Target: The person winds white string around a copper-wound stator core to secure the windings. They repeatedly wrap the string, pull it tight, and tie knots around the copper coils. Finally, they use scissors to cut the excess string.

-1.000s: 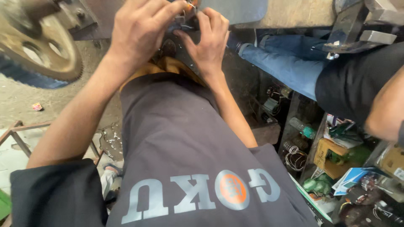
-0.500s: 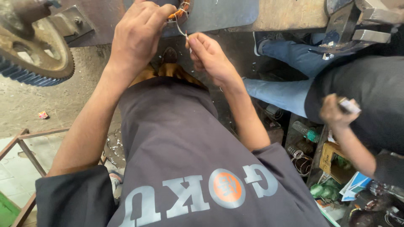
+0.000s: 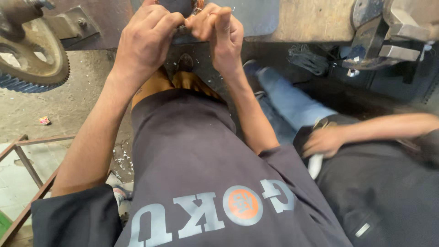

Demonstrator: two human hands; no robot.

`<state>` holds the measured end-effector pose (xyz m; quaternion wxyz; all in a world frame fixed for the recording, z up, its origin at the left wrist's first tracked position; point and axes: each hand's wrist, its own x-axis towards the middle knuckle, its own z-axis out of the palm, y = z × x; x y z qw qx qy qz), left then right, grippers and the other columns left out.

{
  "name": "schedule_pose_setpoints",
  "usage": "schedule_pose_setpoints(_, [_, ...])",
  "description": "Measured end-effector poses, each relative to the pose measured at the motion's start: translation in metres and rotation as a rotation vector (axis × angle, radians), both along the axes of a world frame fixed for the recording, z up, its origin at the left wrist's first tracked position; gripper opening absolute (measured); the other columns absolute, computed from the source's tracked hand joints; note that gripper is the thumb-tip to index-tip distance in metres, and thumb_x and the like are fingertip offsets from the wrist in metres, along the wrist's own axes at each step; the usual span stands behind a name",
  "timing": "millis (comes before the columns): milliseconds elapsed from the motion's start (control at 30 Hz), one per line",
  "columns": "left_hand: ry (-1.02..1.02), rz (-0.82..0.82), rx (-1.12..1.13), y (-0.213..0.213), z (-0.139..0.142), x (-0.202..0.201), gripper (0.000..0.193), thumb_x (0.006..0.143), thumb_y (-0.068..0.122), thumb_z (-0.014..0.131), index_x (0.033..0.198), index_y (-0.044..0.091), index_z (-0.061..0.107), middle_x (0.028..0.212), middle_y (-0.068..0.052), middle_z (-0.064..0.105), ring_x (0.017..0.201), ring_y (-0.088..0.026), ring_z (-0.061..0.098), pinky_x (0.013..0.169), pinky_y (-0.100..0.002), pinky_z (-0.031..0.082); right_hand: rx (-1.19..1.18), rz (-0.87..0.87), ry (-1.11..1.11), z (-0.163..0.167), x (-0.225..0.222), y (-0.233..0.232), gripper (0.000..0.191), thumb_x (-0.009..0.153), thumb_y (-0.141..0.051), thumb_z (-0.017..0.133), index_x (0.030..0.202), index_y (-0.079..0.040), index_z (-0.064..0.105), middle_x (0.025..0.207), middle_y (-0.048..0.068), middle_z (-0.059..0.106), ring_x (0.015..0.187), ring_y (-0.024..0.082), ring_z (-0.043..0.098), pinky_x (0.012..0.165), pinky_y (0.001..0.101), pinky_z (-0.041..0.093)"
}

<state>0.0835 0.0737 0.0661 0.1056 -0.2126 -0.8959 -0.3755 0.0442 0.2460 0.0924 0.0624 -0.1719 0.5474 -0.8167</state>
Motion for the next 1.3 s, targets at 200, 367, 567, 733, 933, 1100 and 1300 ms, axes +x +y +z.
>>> schedule_pose_setpoints(200, [-0.015,-0.017,0.051,-0.002,0.005,-0.011,0.016,0.103,-0.003,0.070,0.116,0.003,0.064,0.104,-0.009,0.062,0.111,-0.031,0.064,0.121,-0.045,0.049,-0.126,-0.041,0.035,-0.002,-0.012,-0.010,0.064,0.112,-0.047,0.039,0.064,-0.005,0.036,0.071,0.006,0.042,0.067,0.018,0.042,0.062,0.0335,0.036])
schedule_pose_setpoints(367, [-0.065,0.031,-0.003,0.005,0.010,-0.011,0.027,0.098,-0.001,0.073,0.122,0.006,0.065,0.109,-0.009,0.063,0.115,-0.030,0.063,0.123,-0.046,0.046,0.039,-0.067,0.037,0.002,-0.020,-0.007,0.062,0.112,-0.046,0.041,0.070,-0.002,0.043,0.076,0.006,0.047,0.070,0.017,0.046,0.065,0.0314,0.037])
schedule_pose_setpoints(567, [0.070,0.170,-0.149,0.030,0.001,-0.006,0.050,0.081,0.018,0.085,0.124,0.002,0.063,0.126,-0.010,0.062,0.126,-0.029,0.055,0.123,-0.050,0.037,0.624,-0.093,0.292,0.002,-0.009,0.014,0.025,0.114,-0.021,0.056,0.108,0.000,0.067,0.099,0.011,0.062,0.088,0.023,0.061,0.079,0.0348,0.053])
schedule_pose_setpoints(733, [0.108,0.111,-0.149,0.017,-0.014,-0.011,0.046,0.082,0.015,0.085,0.121,0.005,0.063,0.124,-0.005,0.062,0.128,-0.026,0.055,0.127,-0.049,0.036,1.086,0.018,0.535,-0.005,-0.005,0.022,0.034,0.103,-0.001,0.071,0.136,-0.003,0.066,0.105,0.013,0.059,0.093,0.030,0.062,0.085,0.0391,0.052])
schedule_pose_setpoints(933, [0.182,-0.026,-0.105,-0.005,-0.029,-0.021,0.039,0.083,0.013,0.079,0.117,0.003,0.064,0.116,-0.008,0.061,0.127,-0.026,0.056,0.127,-0.048,0.036,1.254,-0.108,0.622,-0.029,0.001,0.016,0.027,0.096,-0.004,0.079,0.122,-0.009,0.073,0.101,0.007,0.067,0.084,0.028,0.063,0.076,0.0393,0.049])
schedule_pose_setpoints(1100, [0.234,-0.045,-0.035,-0.011,-0.046,-0.019,0.034,0.092,0.012,0.075,0.121,0.002,0.062,0.111,-0.006,0.059,0.123,-0.024,0.056,0.123,-0.044,0.042,1.216,-0.171,0.608,-0.046,0.012,0.013,0.024,0.099,-0.001,0.075,0.122,-0.008,0.071,0.104,0.007,0.066,0.094,0.025,0.065,0.082,0.0372,0.051])
schedule_pose_setpoints(1300, [0.066,-0.177,-0.092,-0.023,-0.033,-0.026,0.037,0.085,0.021,0.079,0.110,0.003,0.061,0.115,-0.010,0.061,0.121,-0.029,0.057,0.107,-0.042,0.048,0.297,-0.156,0.008,-0.045,0.024,0.014,0.026,0.112,-0.024,0.058,0.116,-0.001,0.069,0.105,0.006,0.063,0.100,0.019,0.061,0.088,0.0338,0.051])
